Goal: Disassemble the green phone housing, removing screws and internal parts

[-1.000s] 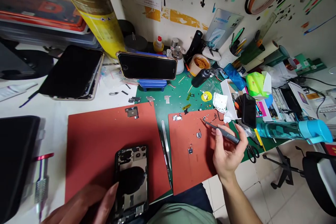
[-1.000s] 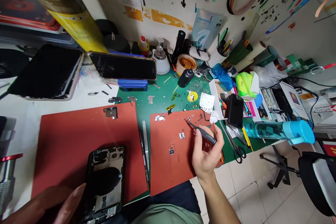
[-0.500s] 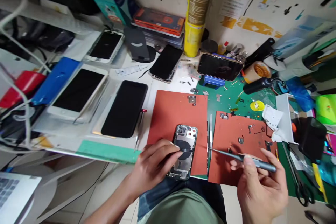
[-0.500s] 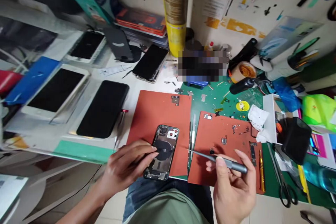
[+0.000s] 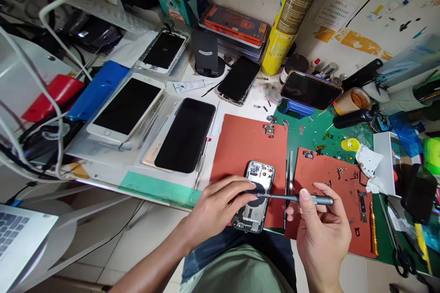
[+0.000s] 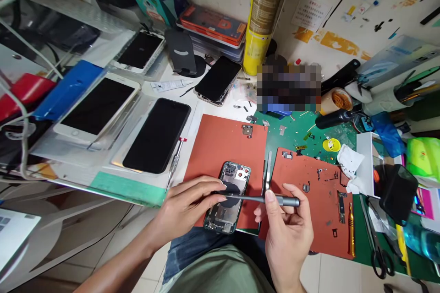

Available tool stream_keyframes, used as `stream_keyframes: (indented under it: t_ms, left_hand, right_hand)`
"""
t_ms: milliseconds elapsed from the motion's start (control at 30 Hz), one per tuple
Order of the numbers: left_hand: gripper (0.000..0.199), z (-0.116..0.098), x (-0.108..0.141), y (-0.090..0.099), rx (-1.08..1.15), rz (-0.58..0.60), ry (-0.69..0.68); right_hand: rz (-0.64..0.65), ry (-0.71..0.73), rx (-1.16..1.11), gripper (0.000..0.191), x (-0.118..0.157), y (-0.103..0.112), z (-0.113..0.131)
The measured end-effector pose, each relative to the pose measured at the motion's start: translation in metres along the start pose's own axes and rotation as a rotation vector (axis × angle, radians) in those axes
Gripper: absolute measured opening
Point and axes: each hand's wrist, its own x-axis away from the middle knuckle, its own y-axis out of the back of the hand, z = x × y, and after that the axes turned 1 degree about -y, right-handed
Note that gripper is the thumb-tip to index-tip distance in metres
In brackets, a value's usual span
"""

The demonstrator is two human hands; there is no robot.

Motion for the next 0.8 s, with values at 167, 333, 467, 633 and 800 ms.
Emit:
stream_keyframes:
  t_ms: [167, 333, 467, 633, 800]
  left_hand:
    - [0.015, 0.0005, 0.0001, 0.0003, 0.011, -0.001, -0.016]
    - [0.015, 0.0050, 0.0027, -0.0020, 0.014, -0.005, -0.030]
    - [0.016, 0.0066, 0.0035, -0.0013, -0.016, 0.009, -0.059]
    - [0.015, 0.0046, 0.0025, 0.0016, -0.049, 0.040, -0.056]
    - [0.013, 0.0036, 0.0013, 0.0007, -0.025, 0.039, -0.034]
  right_hand:
    - [0.014, -0.021, -0.006, 0.052, 0.0004, -0.0026, -0.0014]
    - [0.004, -0.064, -0.029, 0.052, -0.0002, -0.0034, -0.0010]
    - [0.033, -0.059, -0.038, 0.048, 0.0010, -0.0041, -0.0027]
    - [0.041, -0.062, -0.048, 0.043, 0.0021, -0.0057, -0.0039]
    - [0.040, -0.063, -0.048, 0.043, 0.0012, -0.0049, -0.0046]
